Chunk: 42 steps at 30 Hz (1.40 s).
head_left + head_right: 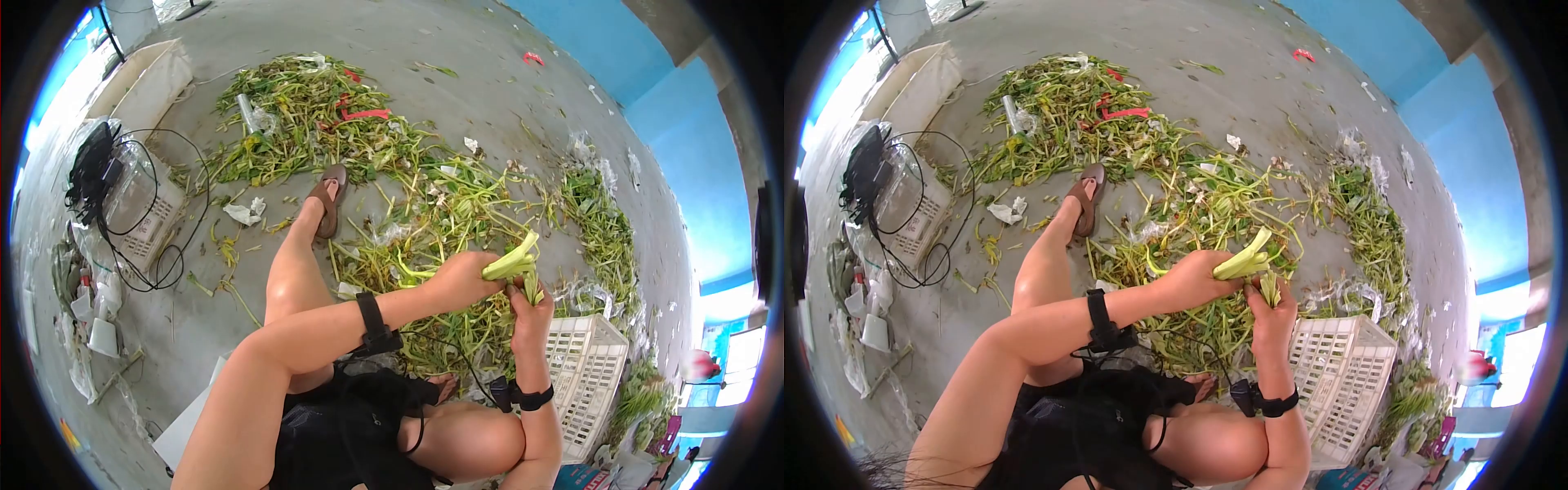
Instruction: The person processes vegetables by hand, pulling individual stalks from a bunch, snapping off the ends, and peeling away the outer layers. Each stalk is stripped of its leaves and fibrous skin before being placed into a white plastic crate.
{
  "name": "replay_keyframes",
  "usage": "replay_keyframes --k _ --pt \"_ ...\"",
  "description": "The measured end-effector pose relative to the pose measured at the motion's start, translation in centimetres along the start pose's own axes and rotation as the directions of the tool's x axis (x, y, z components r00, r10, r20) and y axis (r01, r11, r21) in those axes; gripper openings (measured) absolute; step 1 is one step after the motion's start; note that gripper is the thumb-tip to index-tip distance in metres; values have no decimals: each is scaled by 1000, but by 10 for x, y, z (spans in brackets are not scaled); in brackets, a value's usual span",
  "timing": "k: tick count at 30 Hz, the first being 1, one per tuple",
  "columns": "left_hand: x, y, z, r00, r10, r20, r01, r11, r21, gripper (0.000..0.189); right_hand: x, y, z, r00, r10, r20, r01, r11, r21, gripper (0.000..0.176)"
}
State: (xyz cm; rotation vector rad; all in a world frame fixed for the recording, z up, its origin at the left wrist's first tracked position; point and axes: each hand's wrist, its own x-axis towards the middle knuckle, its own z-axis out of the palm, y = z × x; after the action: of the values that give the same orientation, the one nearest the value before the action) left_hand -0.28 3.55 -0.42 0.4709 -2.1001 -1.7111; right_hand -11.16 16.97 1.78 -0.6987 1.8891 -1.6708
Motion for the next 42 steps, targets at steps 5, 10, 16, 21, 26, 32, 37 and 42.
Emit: replay_keyframes --k 5,10,16,21,26,32,37,42 --pt "1 -3 4 997 -67 30 71 980 -186 26 1 4 -3 1000 -17 17 17 999 -29 18" --pt "1 1 2 986 -150 78 167 931 -324 24 1 5 1 1000 -16 9 15 998 58 19" --pt "2 -4 8 981 -187 57 193 885 -423 20 1 5 1 999 -16 34 14 999 51 21" --pt "4 -5 3 964 -256 68 263 892 -367 18 -3 3 3 997 -64 40 65 998 -18 16" --pt "5 -3 3 951 -304 55 288 807 -516 16 4 7 -3 1000 -5 13 7 994 -111 28" --pt "8 -2 5 945 -319 78 303 754 -583 13 3 11 -1 993 30 113 -29 1000 -8 30" --pt "8 2 5 947 -307 90 310 810 -498 13 3 4 -3 995 33 90 -33 999 2 27" --pt "9 3 5 962 -264 65 270 901 -339 13 2 3 -4 997 18 77 -17 1000 -17 27"
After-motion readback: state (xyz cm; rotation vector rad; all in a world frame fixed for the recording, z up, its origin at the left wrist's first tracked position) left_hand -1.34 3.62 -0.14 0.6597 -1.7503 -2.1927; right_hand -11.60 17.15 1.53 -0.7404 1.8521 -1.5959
